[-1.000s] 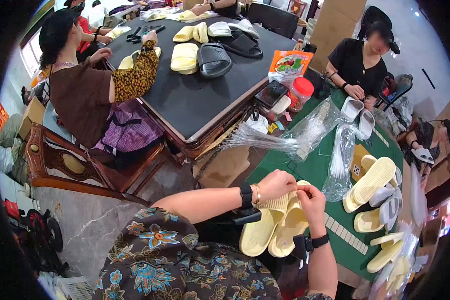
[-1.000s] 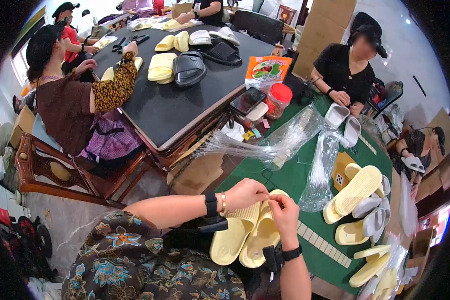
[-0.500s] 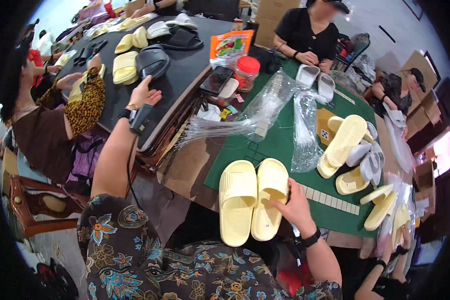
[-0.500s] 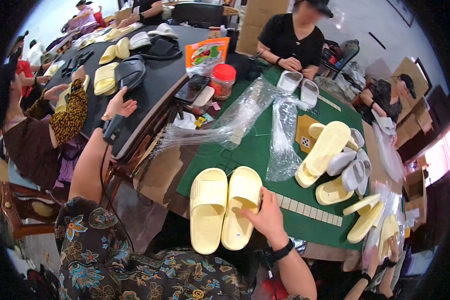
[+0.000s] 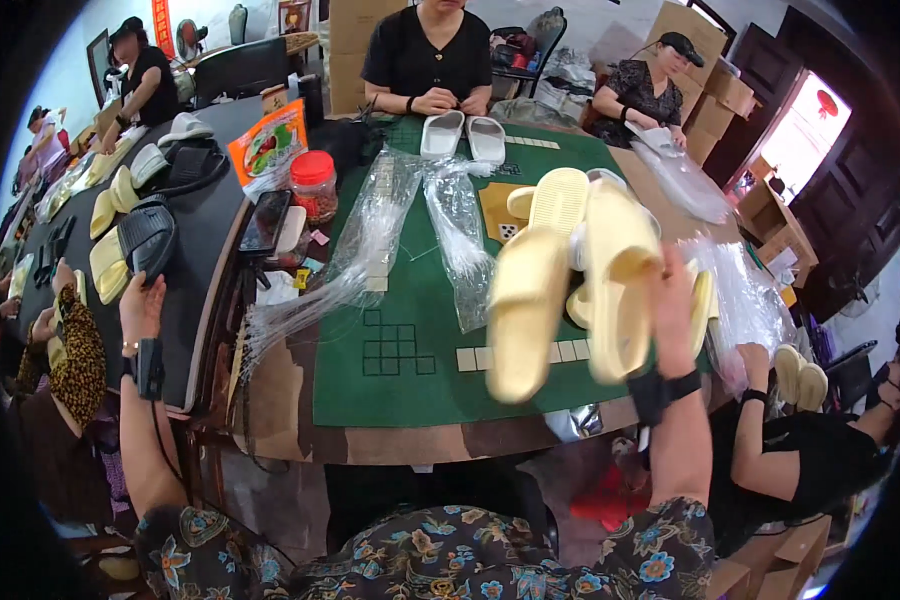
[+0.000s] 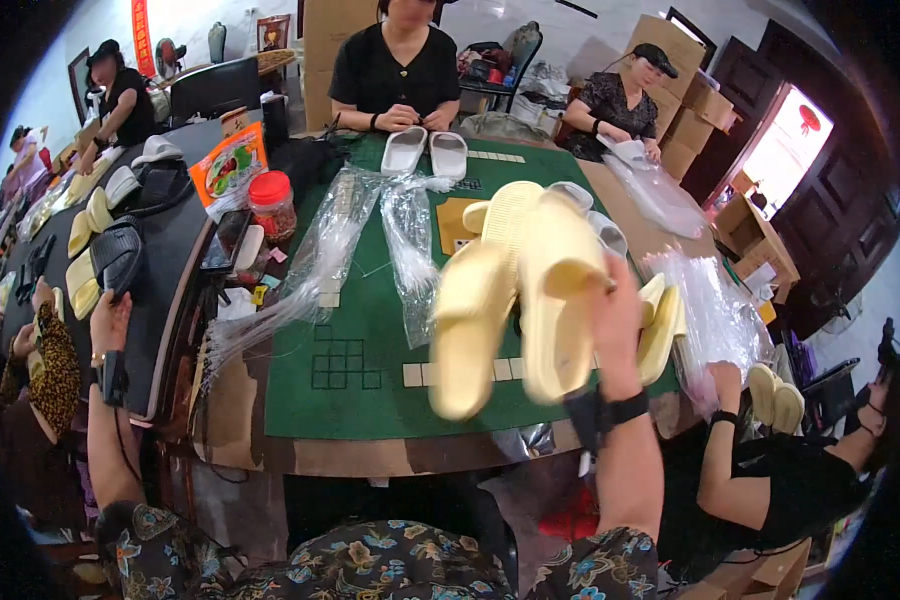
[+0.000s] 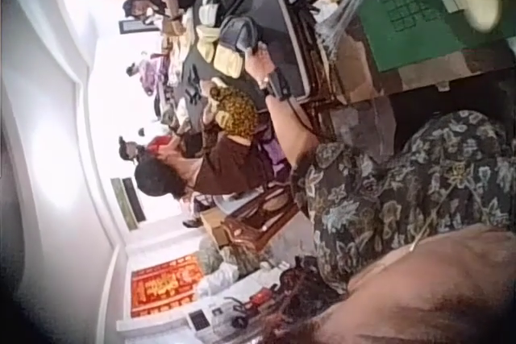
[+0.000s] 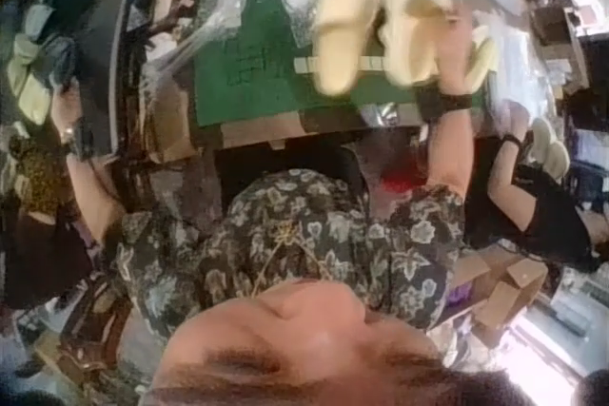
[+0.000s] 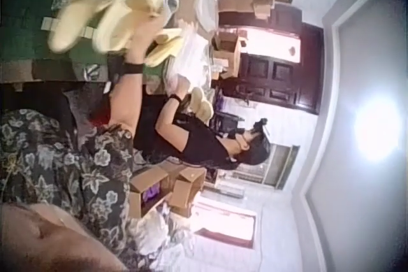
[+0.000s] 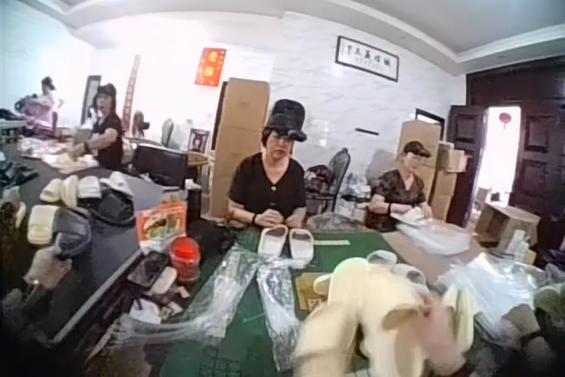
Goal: Finishing and inspecting foam slippers by removing excess material with hands.
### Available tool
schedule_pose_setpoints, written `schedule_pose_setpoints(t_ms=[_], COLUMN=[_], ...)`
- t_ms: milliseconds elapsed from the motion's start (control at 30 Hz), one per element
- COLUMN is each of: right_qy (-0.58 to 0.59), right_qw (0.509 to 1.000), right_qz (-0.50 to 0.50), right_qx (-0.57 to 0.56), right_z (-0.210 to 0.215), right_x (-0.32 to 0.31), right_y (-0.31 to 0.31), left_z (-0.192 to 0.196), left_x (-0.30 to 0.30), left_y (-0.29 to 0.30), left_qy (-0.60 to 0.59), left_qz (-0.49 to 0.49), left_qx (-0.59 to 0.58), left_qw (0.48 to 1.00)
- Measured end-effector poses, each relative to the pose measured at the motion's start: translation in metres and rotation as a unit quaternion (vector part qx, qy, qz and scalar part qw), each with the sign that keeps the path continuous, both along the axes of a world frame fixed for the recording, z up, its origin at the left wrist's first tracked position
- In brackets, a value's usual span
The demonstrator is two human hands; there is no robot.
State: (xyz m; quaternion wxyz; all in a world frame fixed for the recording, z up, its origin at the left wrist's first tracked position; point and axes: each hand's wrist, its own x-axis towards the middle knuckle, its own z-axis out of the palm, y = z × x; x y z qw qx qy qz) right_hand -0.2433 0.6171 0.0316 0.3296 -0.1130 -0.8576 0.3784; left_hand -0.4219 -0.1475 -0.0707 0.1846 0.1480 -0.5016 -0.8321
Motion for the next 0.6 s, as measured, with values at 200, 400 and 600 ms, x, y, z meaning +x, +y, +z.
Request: schedule_pose_setpoints(t_ms=[200,400,600], right_qy=[0.078,0.004,-0.165], right_qw=[0.985,1.000,0.801], right_qz=[-0.150,0.004,0.301], right_qx=[0.040,-0.019,-0.490], right_z=[0.023,-0.050,-0.088], right_x=[-0.011,0.005,0.000], right_y=[0.096,0.012,-0.116], left_z=[0.055,0.085,0.071], left_x=[0.092,0.148,0.189], left_y=[0.059,0.160,0.208], left_qy=[0.048,0.007,-0.019], left_qz=[-0.016,-0.160,-0.396], left_qx=[-0.052,-0.109,-0.139], left_qw=[0.997,0.981,0.908])
